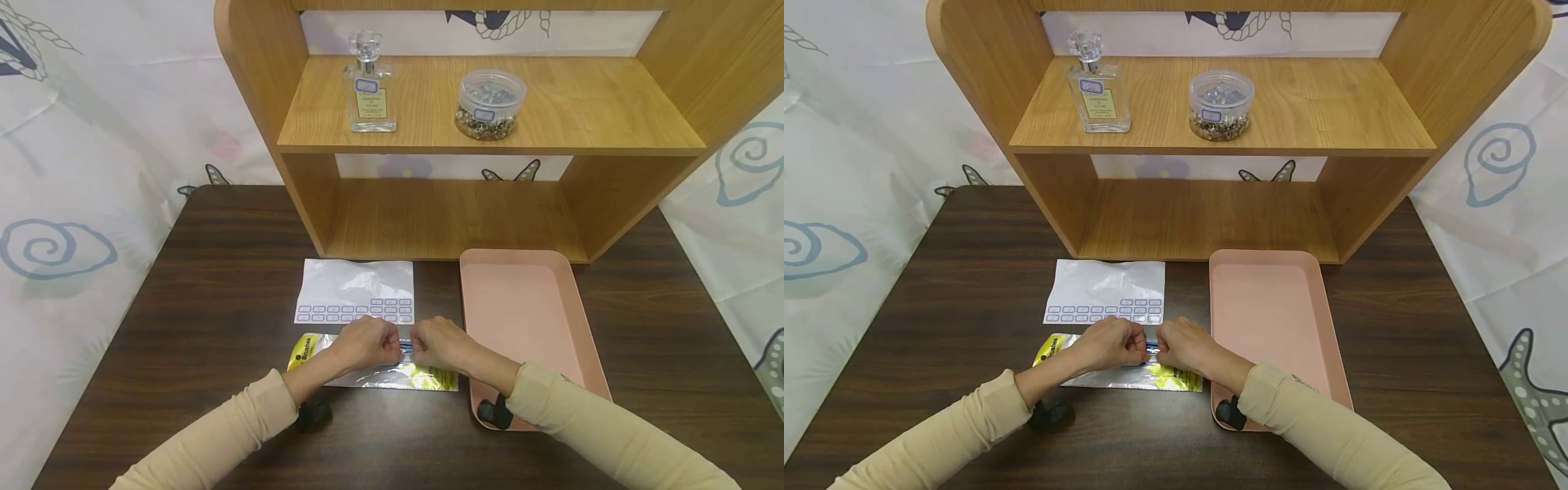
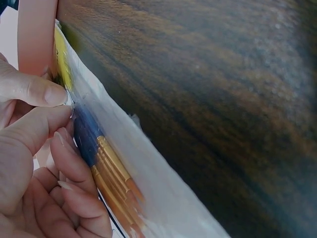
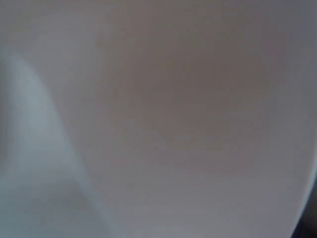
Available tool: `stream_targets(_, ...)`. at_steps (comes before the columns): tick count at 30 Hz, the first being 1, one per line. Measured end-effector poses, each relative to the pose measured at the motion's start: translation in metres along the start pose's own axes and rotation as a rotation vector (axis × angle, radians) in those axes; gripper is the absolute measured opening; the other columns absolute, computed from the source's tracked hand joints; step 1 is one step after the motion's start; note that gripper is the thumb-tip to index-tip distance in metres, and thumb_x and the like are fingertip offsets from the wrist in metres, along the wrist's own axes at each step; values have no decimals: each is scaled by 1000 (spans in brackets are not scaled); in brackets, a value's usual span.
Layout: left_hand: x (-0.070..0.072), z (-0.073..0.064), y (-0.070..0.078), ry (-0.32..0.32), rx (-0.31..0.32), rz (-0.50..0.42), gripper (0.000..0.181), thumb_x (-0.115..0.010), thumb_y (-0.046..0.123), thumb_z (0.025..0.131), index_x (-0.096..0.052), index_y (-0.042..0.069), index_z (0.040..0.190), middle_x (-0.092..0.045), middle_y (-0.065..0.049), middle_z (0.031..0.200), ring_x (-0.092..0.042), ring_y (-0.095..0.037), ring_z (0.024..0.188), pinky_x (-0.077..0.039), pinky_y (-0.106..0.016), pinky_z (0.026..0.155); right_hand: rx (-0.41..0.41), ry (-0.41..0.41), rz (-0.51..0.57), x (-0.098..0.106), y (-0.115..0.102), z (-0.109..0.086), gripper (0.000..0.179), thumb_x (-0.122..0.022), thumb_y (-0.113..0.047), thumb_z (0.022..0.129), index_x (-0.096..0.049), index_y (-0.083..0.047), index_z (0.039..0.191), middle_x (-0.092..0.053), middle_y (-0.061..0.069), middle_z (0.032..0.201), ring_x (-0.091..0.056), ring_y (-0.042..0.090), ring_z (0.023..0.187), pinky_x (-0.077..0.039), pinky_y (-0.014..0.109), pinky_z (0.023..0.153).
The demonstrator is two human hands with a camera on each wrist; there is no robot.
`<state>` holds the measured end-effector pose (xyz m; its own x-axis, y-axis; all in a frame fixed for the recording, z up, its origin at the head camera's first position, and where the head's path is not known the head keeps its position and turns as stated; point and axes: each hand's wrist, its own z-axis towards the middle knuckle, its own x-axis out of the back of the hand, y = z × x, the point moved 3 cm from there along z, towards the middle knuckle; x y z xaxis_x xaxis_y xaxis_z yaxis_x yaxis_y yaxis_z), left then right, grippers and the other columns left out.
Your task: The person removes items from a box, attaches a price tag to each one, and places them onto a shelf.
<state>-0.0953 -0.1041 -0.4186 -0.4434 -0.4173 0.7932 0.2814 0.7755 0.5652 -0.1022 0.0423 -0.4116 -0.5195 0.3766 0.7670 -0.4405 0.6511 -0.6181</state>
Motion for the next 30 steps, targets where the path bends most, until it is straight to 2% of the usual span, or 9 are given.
stream_targets(5,1,-1,0,-2,-2,0,16,-74,19,77,-63,16,66,-54,10,55,-48,-6,55,-37,-21,50,-19,10,-32,0,2,0,22,-70,-7,75,-53,-12,62,-46,-6,56,-42,8,53,-32,20,49)
stream_targets(9,2,-1,-2,8,-10,5,15,-74,19,76,-63,16,66,-54,10,55,-48,-6,56,-37,-21,52,-52,40,-80,1,1,-1,25,-76,-14,77,-52,-12,70,-46,-2,66,-43,12,61,-33,23,54)
stream_targets(14,9,-2,-9,8,38,-24,14,-73,18,78,-64,15,68,-53,9,55,-48,-7,55,-36,-22,53,-84,60,-103,1,1,-1,28,-79,-18,76,-54,-9,85,-47,2,79,-44,15,66,-36,27,57)
stream_targets(18,24,-5,-17,63,98,-38,13,-72,18,79,-63,14,69,-54,7,57,-47,-9,55,-37,-23,53,-96,53,-114,1,1,-1,29,-79,-19,75,-56,-7,88,-49,2,79,-44,16,67,-37,28,58)
stream_targets(20,34,-7,-22,117,128,-51,12,-72,19,79,-64,14,71,-56,6,60,-48,-9,56,-37,-23,53,-105,47,-120,1,1,-1,28,-79,-19,75,-56,-7,88,-49,2,79,-44,16,67,-37,29,59)
stream_targets(23,51,-11,-30,232,165,-85,12,-72,20,81,-65,13,74,-58,4,63,-48,-11,58,-37,-24,53,-116,41,-122,2,1,0,28,-79,-20,75,-57,-8,87,-49,1,78,-44,16,67,-37,29,59)
stream_targets(28,82,-22,-41,505,170,-180,13,-71,18,83,-66,7,80,-60,-3,66,-47,-13,58,-37,-22,50,-117,41,-121,1,0,-1,26,-79,-19,75,-57,-8,85,-49,1,77,-44,16,67,-36,28,59)
stream_targets(30,94,-27,-44,640,142,-232,13,-71,16,84,-66,4,82,-61,-6,68,-47,-12,58,-36,-19,49,-119,39,-126,1,0,-1,26,-79,-19,76,-57,-9,84,-49,0,76,-43,16,67,-35,28,59)
